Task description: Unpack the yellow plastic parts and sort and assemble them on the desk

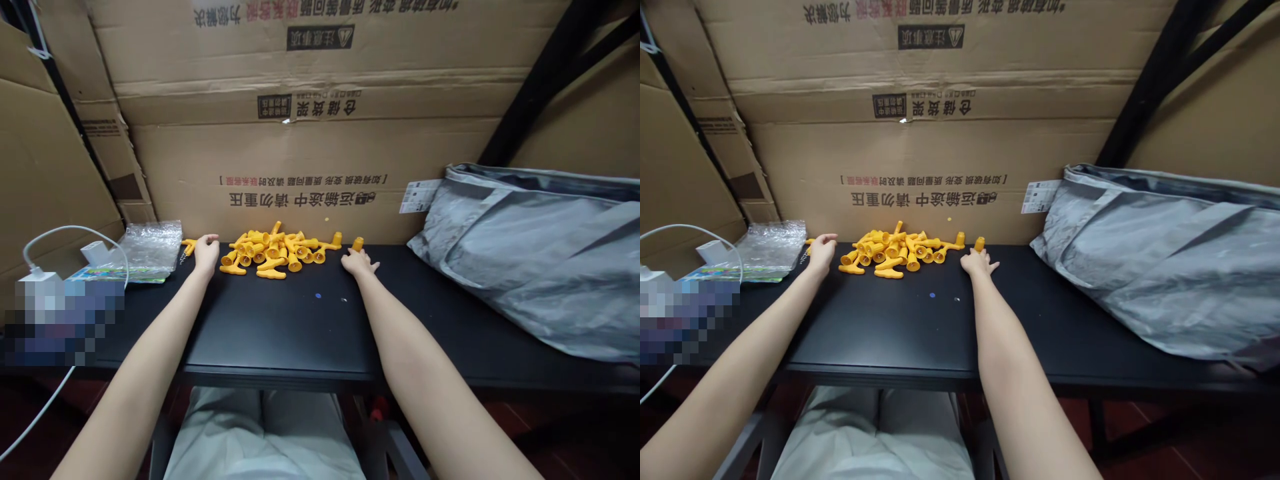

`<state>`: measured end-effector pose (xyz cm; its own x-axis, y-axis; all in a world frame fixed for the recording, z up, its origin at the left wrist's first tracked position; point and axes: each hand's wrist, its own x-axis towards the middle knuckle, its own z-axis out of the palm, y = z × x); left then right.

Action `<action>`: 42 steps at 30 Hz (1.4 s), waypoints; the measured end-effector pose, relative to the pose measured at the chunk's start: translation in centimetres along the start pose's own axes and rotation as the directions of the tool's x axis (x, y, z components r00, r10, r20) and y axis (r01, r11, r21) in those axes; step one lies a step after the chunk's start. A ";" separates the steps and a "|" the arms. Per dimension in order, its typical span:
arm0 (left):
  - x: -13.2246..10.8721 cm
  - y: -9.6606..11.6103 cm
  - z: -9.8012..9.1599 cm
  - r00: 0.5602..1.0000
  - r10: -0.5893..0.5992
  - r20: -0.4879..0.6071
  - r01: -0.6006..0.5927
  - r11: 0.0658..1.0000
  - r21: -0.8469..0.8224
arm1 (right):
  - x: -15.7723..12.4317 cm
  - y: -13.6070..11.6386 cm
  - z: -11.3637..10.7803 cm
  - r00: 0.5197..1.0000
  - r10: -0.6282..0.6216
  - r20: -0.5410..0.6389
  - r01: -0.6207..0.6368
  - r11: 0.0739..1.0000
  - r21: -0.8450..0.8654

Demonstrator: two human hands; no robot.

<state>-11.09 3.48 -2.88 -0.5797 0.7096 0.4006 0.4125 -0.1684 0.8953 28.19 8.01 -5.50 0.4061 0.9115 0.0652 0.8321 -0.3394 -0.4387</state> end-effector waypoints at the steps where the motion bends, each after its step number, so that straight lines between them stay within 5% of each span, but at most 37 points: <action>1: -0.5 -0.1 0.0 0.999 0.040 0.023 -0.041 0.998 0.045 | 0.4 0.1 0.1 1.000 -0.008 0.005 0.008 1.000 0.003; 6: -2.1 -1.0 0.0 0.968 0.208 0.141 -0.239 0.937 0.255 | 2.4 0.5 0.7 1.000 -0.018 -0.026 0.019 0.999 0.031; 13: -2.9 -1.4 0.9 0.906 0.340 0.251 -0.402 0.876 0.267 | 3.5 0.3 0.7 1.000 -0.018 -0.007 0.019 0.999 0.034; 27: -3.1 -1.3 1.1 0.886 0.365 0.285 -0.438 0.861 0.258 | 2.6 0.0 0.7 0.983 -0.178 0.049 0.181 0.982 -0.059; 31: -3.2 -1.1 1.1 0.891 0.356 0.282 -0.429 0.864 0.265 | 1.0 -0.3 0.1 0.969 -0.234 -0.079 0.225 0.969 -0.106; 36: -3.3 -0.8 0.8 0.887 0.354 0.297 -0.432 0.863 0.260 | -1.2 -1.8 -0.3 0.871 -0.441 -0.217 0.435 0.897 -0.078; 39: -3.3 -0.6 0.7 0.885 0.357 0.299 -0.436 0.860 0.263 | -1.5 -2.9 0.0 0.834 -0.537 -0.125 0.544 0.838 0.030; 42: -3.3 -0.4 0.6 0.882 0.365 0.300 -0.443 0.859 0.257 | -1.1 -3.8 0.2 0.859 -0.512 0.002 0.504 0.847 0.170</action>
<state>-8.90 1.66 -4.70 -0.1498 0.7694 0.6210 0.7917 -0.2828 0.5415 24.48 8.31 -4.09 -0.0773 0.9571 0.2791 0.8451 0.2115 -0.4910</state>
